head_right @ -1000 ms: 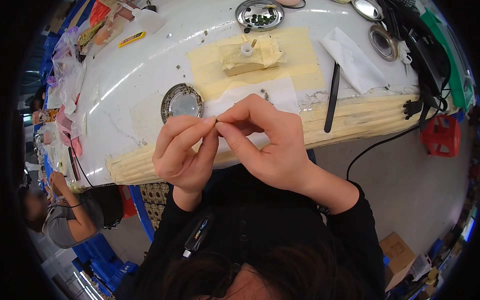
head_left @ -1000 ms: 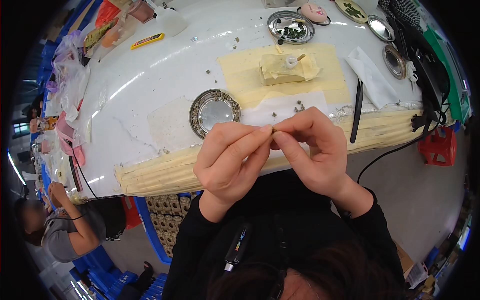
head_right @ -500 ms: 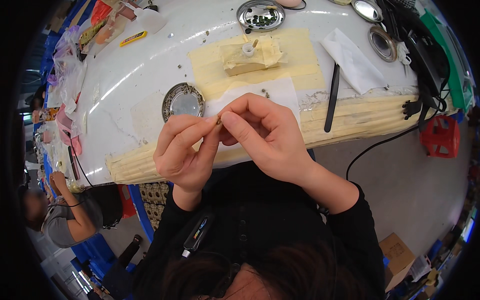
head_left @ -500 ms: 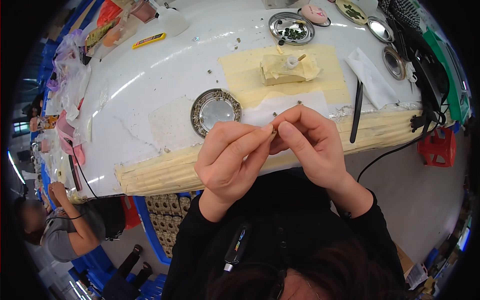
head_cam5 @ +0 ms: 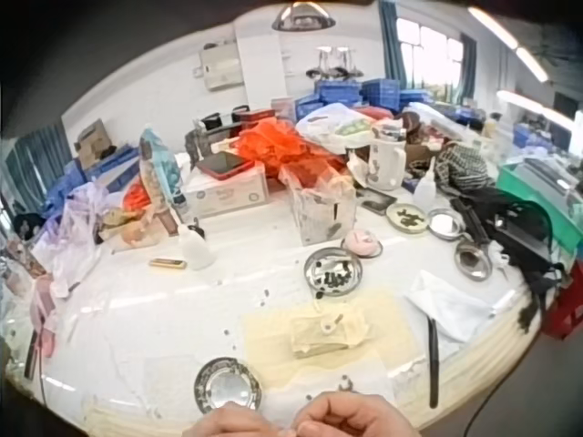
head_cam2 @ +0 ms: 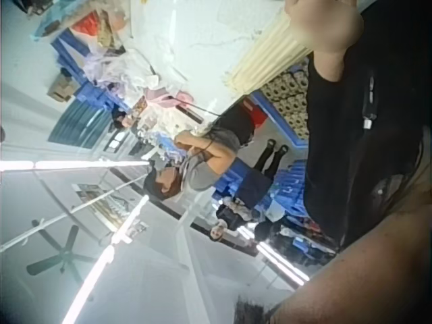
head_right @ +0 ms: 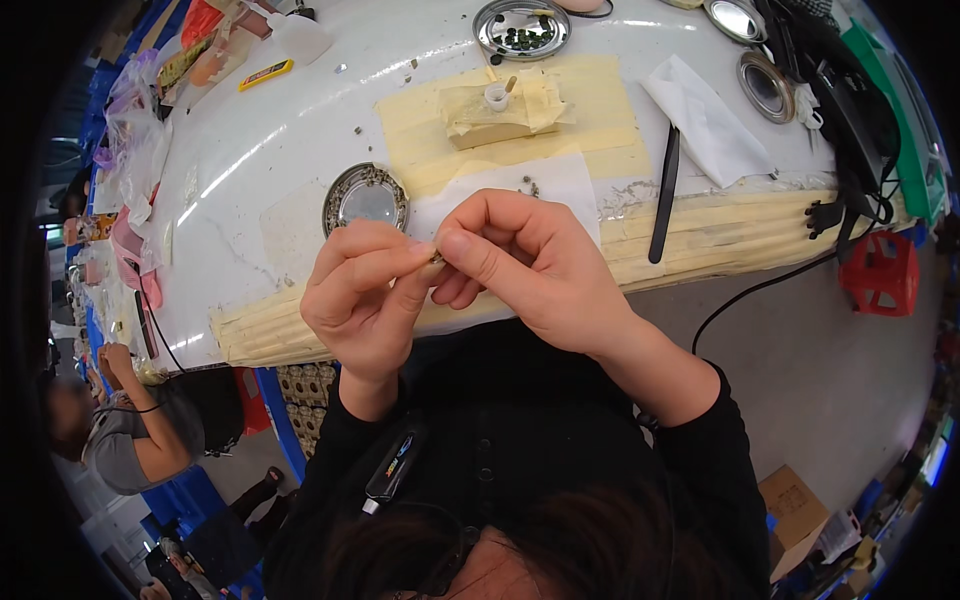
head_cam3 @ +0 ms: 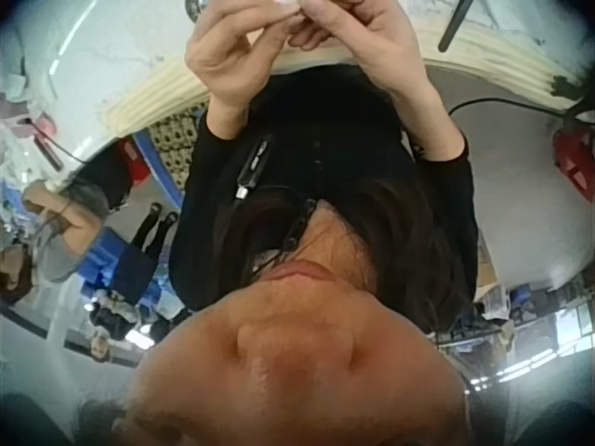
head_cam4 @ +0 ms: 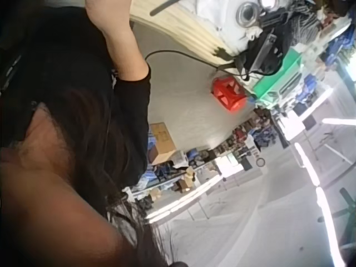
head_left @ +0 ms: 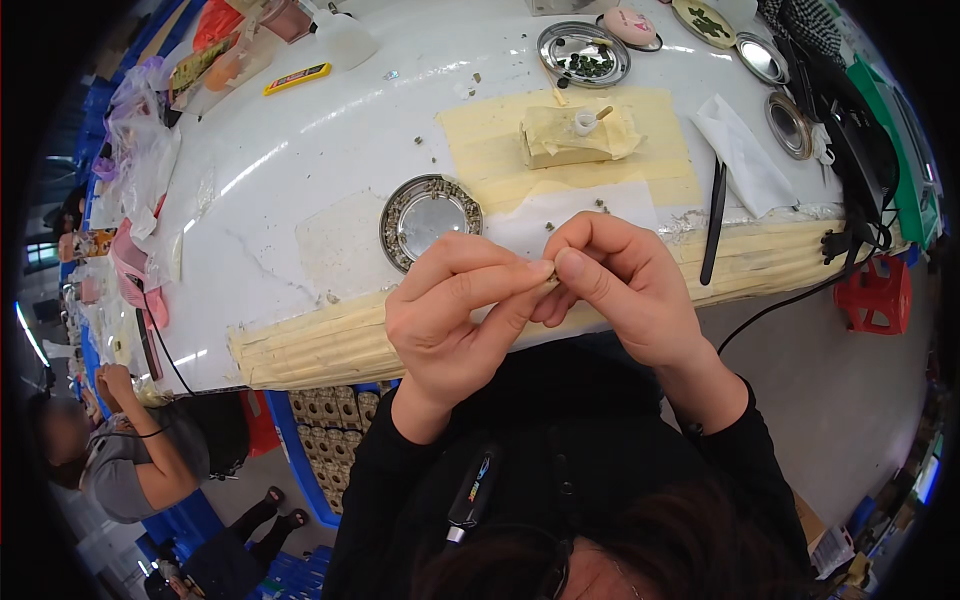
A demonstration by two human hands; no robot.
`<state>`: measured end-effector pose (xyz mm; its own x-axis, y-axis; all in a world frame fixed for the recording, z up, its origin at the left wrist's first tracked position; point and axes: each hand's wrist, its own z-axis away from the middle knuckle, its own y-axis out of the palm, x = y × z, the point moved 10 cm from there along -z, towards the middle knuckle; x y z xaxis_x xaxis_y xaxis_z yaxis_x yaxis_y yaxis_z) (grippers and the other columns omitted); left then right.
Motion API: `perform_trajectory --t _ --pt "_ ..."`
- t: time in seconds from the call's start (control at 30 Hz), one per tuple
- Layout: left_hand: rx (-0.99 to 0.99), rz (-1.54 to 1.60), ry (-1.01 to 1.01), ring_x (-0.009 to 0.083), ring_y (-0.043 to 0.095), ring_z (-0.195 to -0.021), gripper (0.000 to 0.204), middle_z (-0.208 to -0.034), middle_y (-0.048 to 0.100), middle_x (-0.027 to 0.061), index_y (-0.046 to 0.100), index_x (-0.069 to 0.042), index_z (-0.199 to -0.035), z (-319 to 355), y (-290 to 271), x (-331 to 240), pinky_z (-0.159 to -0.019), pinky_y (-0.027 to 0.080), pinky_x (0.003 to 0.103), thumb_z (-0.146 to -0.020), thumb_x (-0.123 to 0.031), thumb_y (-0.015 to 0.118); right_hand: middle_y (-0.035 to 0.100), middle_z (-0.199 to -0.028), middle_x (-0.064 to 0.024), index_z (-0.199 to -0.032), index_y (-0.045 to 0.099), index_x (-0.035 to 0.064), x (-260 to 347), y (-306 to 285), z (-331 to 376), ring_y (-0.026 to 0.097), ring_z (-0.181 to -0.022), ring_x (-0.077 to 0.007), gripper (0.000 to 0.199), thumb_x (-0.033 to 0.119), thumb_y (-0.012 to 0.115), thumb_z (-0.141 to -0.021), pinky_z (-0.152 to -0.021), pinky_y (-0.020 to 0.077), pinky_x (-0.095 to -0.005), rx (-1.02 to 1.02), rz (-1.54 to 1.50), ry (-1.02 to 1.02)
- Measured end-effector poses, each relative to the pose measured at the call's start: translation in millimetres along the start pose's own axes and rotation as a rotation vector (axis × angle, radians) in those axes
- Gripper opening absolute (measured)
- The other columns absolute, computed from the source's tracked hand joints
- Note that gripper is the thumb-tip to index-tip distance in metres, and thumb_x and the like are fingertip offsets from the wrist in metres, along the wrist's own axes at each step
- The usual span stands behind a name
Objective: Assembling or inspecting tiny mechanical components at a workbench.
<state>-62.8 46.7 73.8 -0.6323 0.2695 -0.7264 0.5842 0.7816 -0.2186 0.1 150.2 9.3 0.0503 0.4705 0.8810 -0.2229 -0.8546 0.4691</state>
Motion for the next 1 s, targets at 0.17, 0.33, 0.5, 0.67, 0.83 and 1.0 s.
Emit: perform_trajectory --t 0.17,0.33,0.5,0.67,0.83,1.0 --pt "0.03 0.356 -0.139 0.0135 0.058 -0.075 0.019 -0.088 0.06 0.0059 0.073 -0.002 -0.094 7 -2 22 -0.063 0.046 0.024 -0.076 0.006 0.074 0.064 -0.083 -0.0045 -0.098 0.057 0.0006 -11 16 0 0.064 -0.074 -0.009 0.018 0.018 0.058 -0.099 -0.068 0.0526 -0.0222 0.044 -0.189 0.079" --pt "0.02 0.865 -0.371 0.0128 0.057 -0.078 0.017 -0.093 0.057 0.0068 0.072 -0.001 -0.095 16 12 46 -0.065 0.045 0.023 -0.08 0.005 0.072 0.064 -0.083 -0.004 -0.099 0.056 0.001 -9 23 0 0.063 -0.075 -0.0078 0.015 0.016 0.06 -0.097 -0.069 0.0519 -0.0208 0.027 -0.223 -0.051" --pt "-0.088 0.512 -0.304 0.0136 0.057 -0.076 0.019 -0.09 0.059 0.006 0.072 -0.001 -0.095 14 -8 38 -0.065 0.046 0.026 -0.077 0.006 0.074 0.064 -0.086 -0.0044 -0.099 0.057 0.0003 -3 21 -5 0.063 -0.077 -0.0074 0.015 0.015 0.059 -0.098 -0.069 0.0519 -0.0207 -0.055 -0.165 -0.131" --pt "-0.152 -0.109 0.062 0.0175 0.058 -0.073 0.026 -0.084 0.064 0.0058 0.072 -0.001 -0.092 6 -14 -1 -0.063 0.046 0.029 -0.069 0.007 0.078 0.066 -0.088 -0.0048 -0.099 0.06 -0.0008 0 11 -5 0.063 -0.078 -0.0078 0.013 0.012 0.059 -0.097 -0.071 0.0524 -0.0216 -0.057 -0.115 -0.142" --pt "-0.172 -0.266 0.123 0.0201 0.059 -0.072 0.027 -0.083 0.065 0.0067 0.072 0.0 -0.089 7 -9 -13 -0.061 0.046 0.03 -0.065 0.008 0.078 0.067 -0.087 -0.0055 -0.095 0.063 -0.0009 19 2 1 0.064 -0.076 -0.0099 0.006 0.004 0.065 -0.091 -0.069 0.0526 -0.0231 -0.165 0.138 -0.284" --pt "-0.156 -0.42 0.2 0.0204 0.06 -0.069 0.031 -0.081 0.065 0.0066 0.072 0.001 -0.091 7 -1 -22 -0.06 0.046 0.03 -0.062 0.009 0.077 0.065 -0.081 -0.0092 -0.09 0.066 0.0004 66 23 21 0.064 -0.067 -0.0188 0.012 -0.003 0.071 -0.08 -0.06 0.0502 -0.0261 -0.252 0.926 -0.8"
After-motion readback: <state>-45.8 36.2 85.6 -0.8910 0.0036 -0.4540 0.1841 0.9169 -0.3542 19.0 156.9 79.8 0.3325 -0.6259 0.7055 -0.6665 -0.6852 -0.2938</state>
